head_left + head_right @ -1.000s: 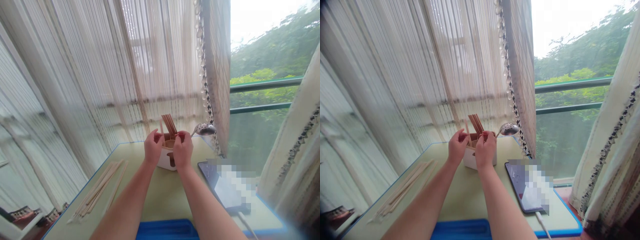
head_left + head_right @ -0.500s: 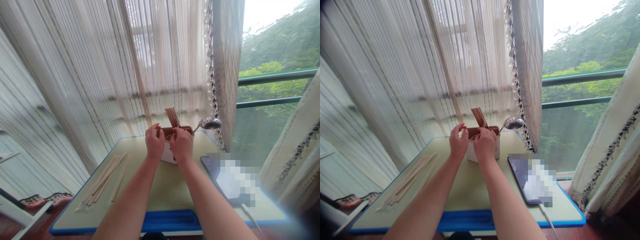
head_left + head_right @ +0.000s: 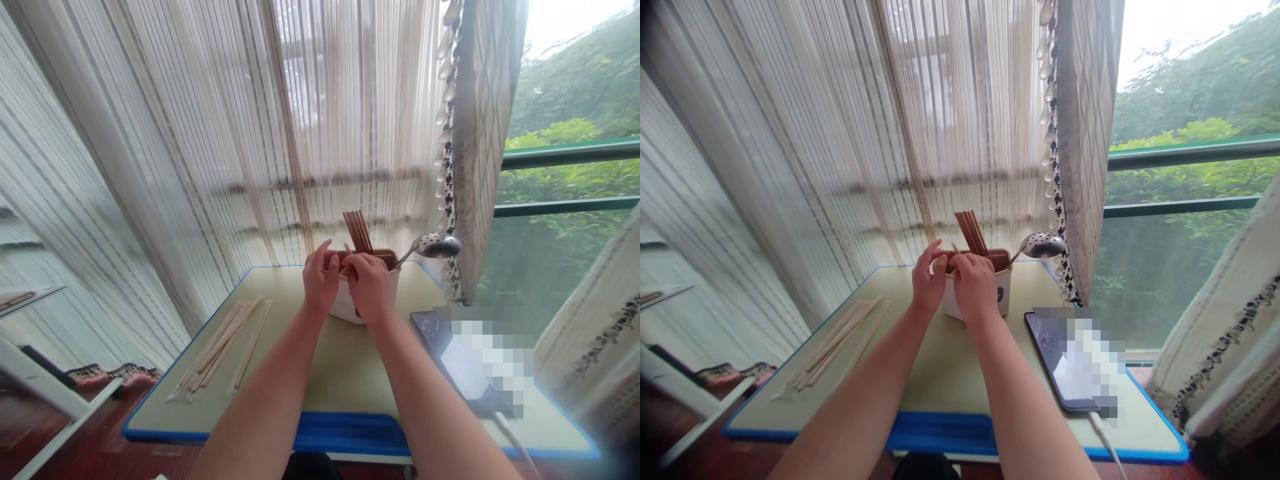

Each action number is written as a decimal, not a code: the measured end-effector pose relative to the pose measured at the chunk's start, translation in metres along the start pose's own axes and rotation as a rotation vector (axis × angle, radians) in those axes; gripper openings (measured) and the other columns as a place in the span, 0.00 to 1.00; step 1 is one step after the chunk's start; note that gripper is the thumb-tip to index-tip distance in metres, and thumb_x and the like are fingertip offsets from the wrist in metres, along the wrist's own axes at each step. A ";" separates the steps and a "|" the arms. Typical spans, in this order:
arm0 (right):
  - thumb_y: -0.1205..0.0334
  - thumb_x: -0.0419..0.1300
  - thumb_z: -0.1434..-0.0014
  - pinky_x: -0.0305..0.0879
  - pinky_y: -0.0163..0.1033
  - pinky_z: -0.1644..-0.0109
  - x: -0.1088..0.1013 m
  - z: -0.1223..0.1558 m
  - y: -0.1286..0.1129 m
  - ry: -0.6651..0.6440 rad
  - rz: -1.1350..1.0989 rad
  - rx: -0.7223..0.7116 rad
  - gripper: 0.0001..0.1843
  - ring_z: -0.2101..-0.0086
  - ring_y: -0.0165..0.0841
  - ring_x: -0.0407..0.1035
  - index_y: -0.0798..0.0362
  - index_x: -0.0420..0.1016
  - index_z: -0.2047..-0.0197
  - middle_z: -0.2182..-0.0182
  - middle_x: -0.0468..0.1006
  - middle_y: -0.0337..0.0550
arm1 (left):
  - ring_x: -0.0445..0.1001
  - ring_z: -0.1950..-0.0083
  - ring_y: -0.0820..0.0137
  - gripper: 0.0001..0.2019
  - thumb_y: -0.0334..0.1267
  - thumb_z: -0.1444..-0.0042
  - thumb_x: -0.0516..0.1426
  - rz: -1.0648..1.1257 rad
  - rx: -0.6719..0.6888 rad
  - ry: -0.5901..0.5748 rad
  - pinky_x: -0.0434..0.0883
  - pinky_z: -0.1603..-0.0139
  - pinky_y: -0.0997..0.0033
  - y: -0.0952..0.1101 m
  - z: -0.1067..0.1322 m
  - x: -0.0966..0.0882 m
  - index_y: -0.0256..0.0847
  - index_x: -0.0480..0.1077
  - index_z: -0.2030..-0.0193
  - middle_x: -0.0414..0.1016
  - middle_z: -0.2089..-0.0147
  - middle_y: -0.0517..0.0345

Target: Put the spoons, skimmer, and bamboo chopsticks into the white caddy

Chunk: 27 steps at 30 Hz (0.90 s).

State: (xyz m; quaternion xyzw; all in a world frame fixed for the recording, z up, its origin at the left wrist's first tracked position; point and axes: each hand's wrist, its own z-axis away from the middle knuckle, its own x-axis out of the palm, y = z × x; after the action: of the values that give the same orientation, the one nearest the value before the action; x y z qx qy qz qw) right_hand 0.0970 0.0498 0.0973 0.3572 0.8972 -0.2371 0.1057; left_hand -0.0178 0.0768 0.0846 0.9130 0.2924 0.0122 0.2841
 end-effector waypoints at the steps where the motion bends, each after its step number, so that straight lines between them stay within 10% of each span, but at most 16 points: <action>1: 0.71 0.52 0.47 0.59 0.44 0.53 0.002 0.000 0.001 -0.042 0.006 0.001 0.11 0.64 0.36 0.69 0.49 0.74 0.67 0.69 0.77 0.43 | 0.72 0.54 0.68 0.14 0.36 0.44 0.52 0.000 0.014 0.005 0.67 0.49 0.65 0.001 0.000 -0.001 0.42 0.68 0.51 0.75 0.59 0.55; 27: 0.71 0.51 0.50 0.63 0.41 0.53 0.003 -0.001 0.000 0.131 -0.204 0.162 0.12 0.62 0.35 0.68 0.51 0.75 0.71 0.70 0.77 0.42 | 0.74 0.65 0.71 0.20 0.47 0.45 0.54 -0.033 -0.142 0.110 0.70 0.60 0.69 0.006 -0.011 -0.010 0.38 0.68 0.50 0.77 0.65 0.54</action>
State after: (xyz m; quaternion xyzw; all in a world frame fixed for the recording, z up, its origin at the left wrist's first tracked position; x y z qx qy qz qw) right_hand 0.0952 0.0522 0.0975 0.2864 0.9118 -0.2943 -0.0068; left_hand -0.0246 0.0726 0.0983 0.8837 0.3208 0.0785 0.3318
